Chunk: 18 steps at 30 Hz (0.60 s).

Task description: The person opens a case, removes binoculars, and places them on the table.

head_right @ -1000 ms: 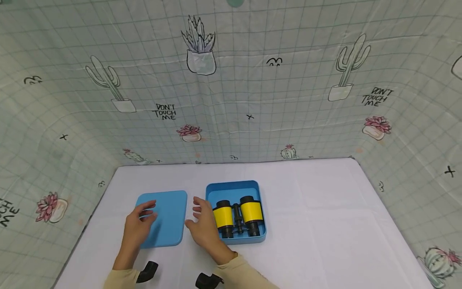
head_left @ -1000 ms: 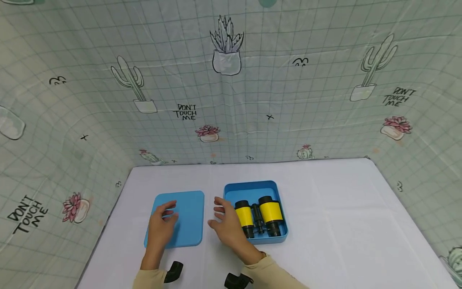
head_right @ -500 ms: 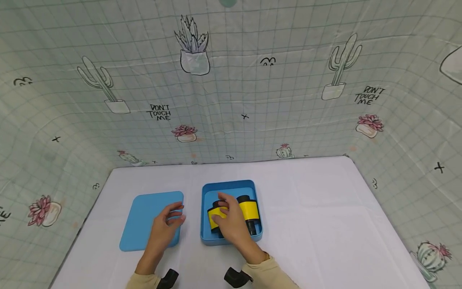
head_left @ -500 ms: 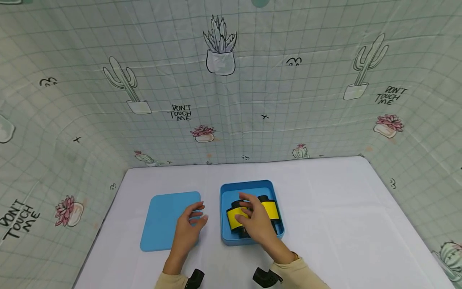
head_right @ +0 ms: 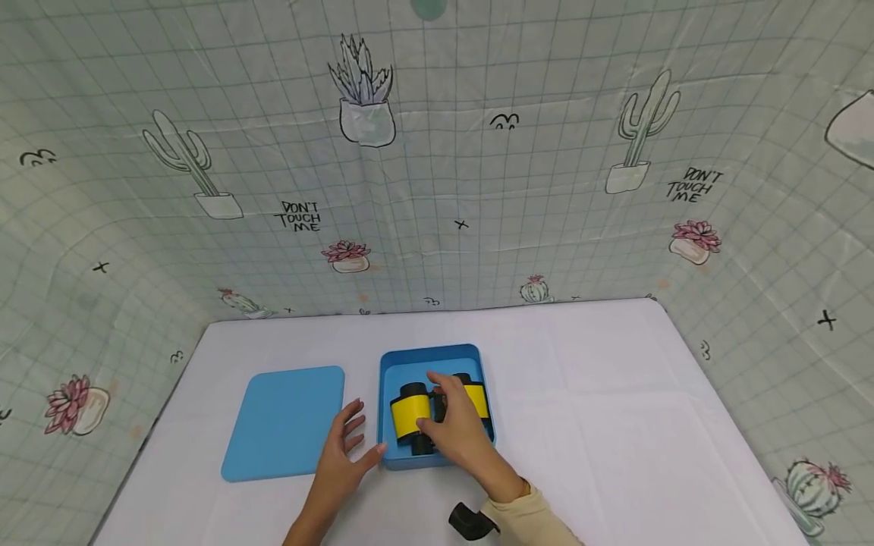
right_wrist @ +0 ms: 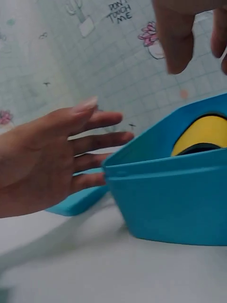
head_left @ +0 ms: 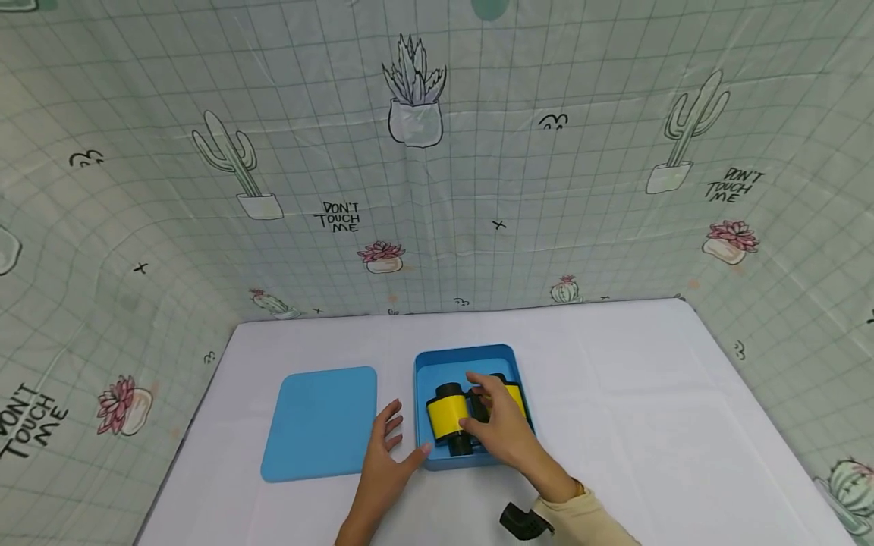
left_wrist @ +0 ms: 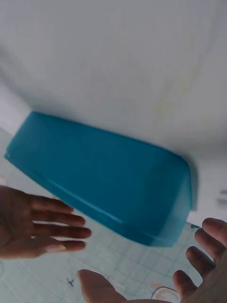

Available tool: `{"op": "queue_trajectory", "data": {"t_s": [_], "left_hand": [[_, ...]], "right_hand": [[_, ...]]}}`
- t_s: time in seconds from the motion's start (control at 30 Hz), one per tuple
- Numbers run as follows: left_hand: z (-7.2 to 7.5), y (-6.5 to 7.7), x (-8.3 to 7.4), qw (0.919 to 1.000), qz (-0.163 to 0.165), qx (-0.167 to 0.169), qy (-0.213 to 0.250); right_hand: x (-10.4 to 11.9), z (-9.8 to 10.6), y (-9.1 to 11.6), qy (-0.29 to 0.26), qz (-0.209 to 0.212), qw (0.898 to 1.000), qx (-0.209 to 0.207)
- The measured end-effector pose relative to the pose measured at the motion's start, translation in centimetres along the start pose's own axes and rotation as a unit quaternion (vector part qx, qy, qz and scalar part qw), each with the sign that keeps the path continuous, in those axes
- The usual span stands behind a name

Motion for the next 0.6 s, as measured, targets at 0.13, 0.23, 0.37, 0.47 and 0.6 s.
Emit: {"op": "queue_trajectory", "data": {"t_s": [0.13,0.23,0.37,0.47,0.6], "left_hand": [[-1.1,0.8,0.6,0.9995,0.021,0.023,-0.005],[-1.7,1.1,0.8,0.9989,0.03,0.031,-0.019],[-2.4,1.4,0.8,0.9985,0.028,0.041,-0.024],[-2.8,1.4,1.0,0.9984,0.019,0.05,-0.02],[-3.1,1.3,1.1,0.9986,0.003,0.052,-0.014]], "right_hand": [[-0.3,-0.1,-0.2,0.057,0.007,0.998,0.029],[-0.5,-0.2,-0.4,0.093,0.016,0.994,0.052],[-0.6,-0.4,-0.5,0.135,0.034,0.987,0.079],[-0.7,-0.6,-0.6,0.163,0.048,0.981,0.098],[-1.1,-0.7,-0.6,0.191,0.066,0.973,0.113]]}}
Point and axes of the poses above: each hand's wrist, its own y-axis away from the middle knuckle, its own z-axis out of the back of the hand, x = y × z, the point moved 8 cm from there along -y, towards the middle knuckle, and after that the axes turned 8 degrees about -z, right-handed, at the moved point
